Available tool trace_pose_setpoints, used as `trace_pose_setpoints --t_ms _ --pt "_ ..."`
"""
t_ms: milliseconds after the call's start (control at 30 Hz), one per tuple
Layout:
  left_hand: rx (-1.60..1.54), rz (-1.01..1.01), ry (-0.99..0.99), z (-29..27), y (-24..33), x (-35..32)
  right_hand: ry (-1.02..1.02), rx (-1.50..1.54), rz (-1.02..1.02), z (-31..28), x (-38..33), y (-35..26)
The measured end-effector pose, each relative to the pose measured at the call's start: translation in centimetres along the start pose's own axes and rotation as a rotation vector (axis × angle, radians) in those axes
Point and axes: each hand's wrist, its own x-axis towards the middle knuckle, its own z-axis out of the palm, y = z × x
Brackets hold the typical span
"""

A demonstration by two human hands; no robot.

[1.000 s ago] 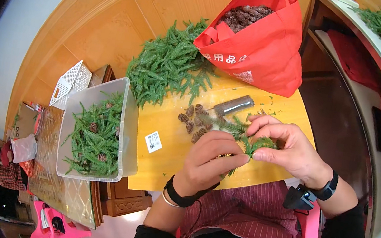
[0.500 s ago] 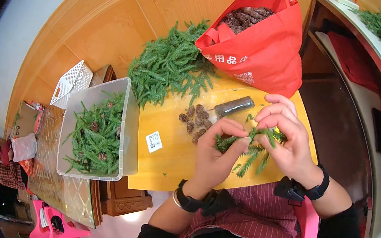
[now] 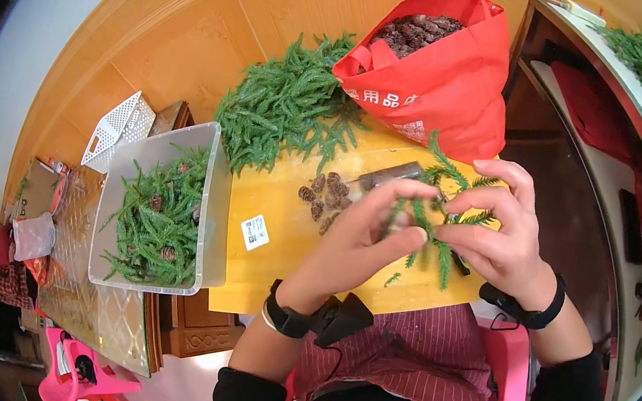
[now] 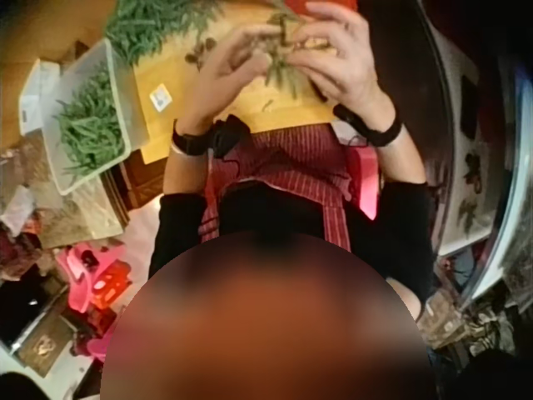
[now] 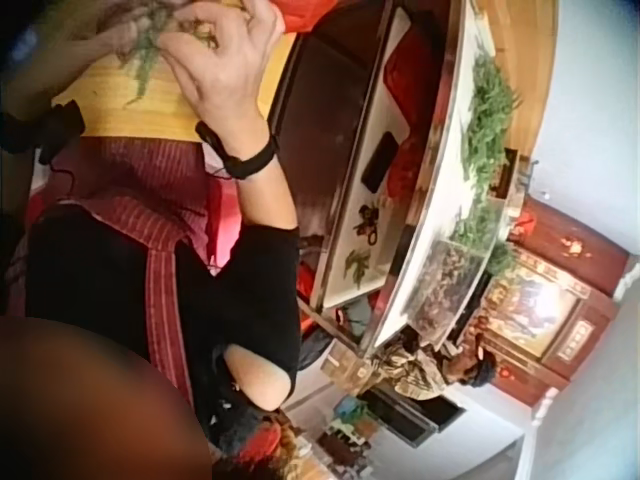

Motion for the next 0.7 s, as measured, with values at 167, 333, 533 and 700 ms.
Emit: trace_pose_setpoints --t_ms 167,333,533,700 --pt "-0.148 -0.106 -0.110 0.1 -0.5 0.1 0.046 -0.085 -0.045 -0.2 -0.4 0.2" --pt "-0.298 -0.139 -0.015 0.6 -1.5 0.4 0.185 -0.173 -0.112 0.7 -1.2 0.0" --pt "-0.005 -0.096 0.066 0.7 -2.1 0.5 0.236 -0.213 -0.091 1.1 -1.8 -0.2" --pt "-0.319 -0.107 0.082 0.7 -3.2 0.9 0.249 -0.251 -0.081 1.6 -2.1 0.0"
